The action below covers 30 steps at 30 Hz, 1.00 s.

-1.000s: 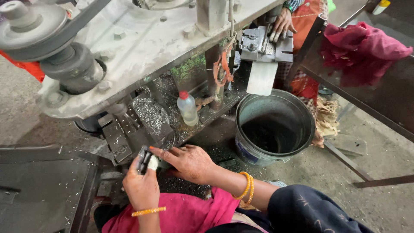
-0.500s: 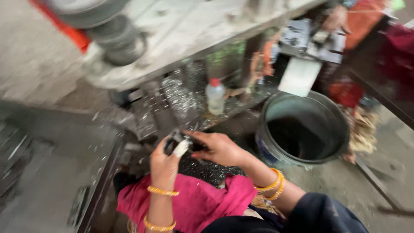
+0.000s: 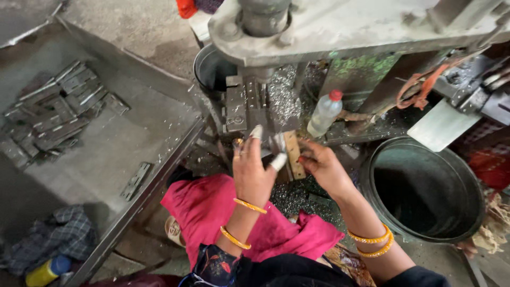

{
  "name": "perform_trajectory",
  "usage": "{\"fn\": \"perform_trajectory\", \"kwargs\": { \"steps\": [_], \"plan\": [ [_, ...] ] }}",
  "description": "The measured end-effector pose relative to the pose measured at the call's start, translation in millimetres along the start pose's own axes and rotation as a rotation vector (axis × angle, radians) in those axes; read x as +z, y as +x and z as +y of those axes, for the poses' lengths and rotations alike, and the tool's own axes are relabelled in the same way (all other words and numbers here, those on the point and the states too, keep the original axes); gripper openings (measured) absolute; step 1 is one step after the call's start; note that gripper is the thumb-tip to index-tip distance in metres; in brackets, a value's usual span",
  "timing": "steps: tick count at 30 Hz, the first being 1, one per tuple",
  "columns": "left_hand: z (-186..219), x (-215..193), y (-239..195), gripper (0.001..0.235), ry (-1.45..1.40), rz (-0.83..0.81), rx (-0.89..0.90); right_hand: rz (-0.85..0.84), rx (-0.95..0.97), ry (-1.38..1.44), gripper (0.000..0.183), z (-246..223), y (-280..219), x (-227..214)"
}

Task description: The person takes metal hinge components from a bin, positions them one by one into an industrial press machine for processing, and uses a metal tool to clear debris between cycles.

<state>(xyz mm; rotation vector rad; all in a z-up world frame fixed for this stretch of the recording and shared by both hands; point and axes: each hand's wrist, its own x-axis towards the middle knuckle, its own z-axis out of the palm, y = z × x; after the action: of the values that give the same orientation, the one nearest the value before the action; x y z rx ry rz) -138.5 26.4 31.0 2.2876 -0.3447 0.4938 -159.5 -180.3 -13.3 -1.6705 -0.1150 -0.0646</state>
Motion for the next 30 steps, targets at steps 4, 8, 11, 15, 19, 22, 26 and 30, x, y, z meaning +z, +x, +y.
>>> {"fn": "perform_trajectory", "kwargs": {
  "steps": [4,8,11,15,19,22,26,30],
  "plan": [
    [21.0,-5.8,-13.1,0.065,0.113,-0.126,0.428,0.222,0.294,0.264,0.046,12.1,0.6,-3.3],
    [2.3,7.3,-6.5,0.052,0.177,-0.396,0.145,0.089,0.01,0.133,0.031,-5.5,-1.6,5.8],
    [-20.9,33.1,15.8,0.046,0.459,-0.128,0.336,0.272,-0.155,-0.884,0.038,-38.5,-9.7,32.9],
    [-39.8,76.2,37.1,0.043,0.836,-0.2,0.296,0.092,0.22,-1.231,0.031,-59.0,-5.4,47.0],
    [-48.1,72.5,44.4,0.056,0.672,-0.224,0.206,-0.114,0.107,-1.28,0.05,-31.1,-13.8,29.1],
    [-52.1,62.6,59.2,0.053,0.709,-0.257,0.169,-0.21,-0.067,-1.32,0.052,2.5,-7.3,16.0],
    [-54.1,57.9,87.2,0.038,0.726,-0.468,0.046,-0.269,-0.08,-1.238,0.044,39.8,5.6,6.5],
    [-56.3,61.0,91.3,0.048,0.764,-0.358,0.109,-0.094,0.047,-1.096,0.055,90.0,-36.2,23.3]
  ]
}}
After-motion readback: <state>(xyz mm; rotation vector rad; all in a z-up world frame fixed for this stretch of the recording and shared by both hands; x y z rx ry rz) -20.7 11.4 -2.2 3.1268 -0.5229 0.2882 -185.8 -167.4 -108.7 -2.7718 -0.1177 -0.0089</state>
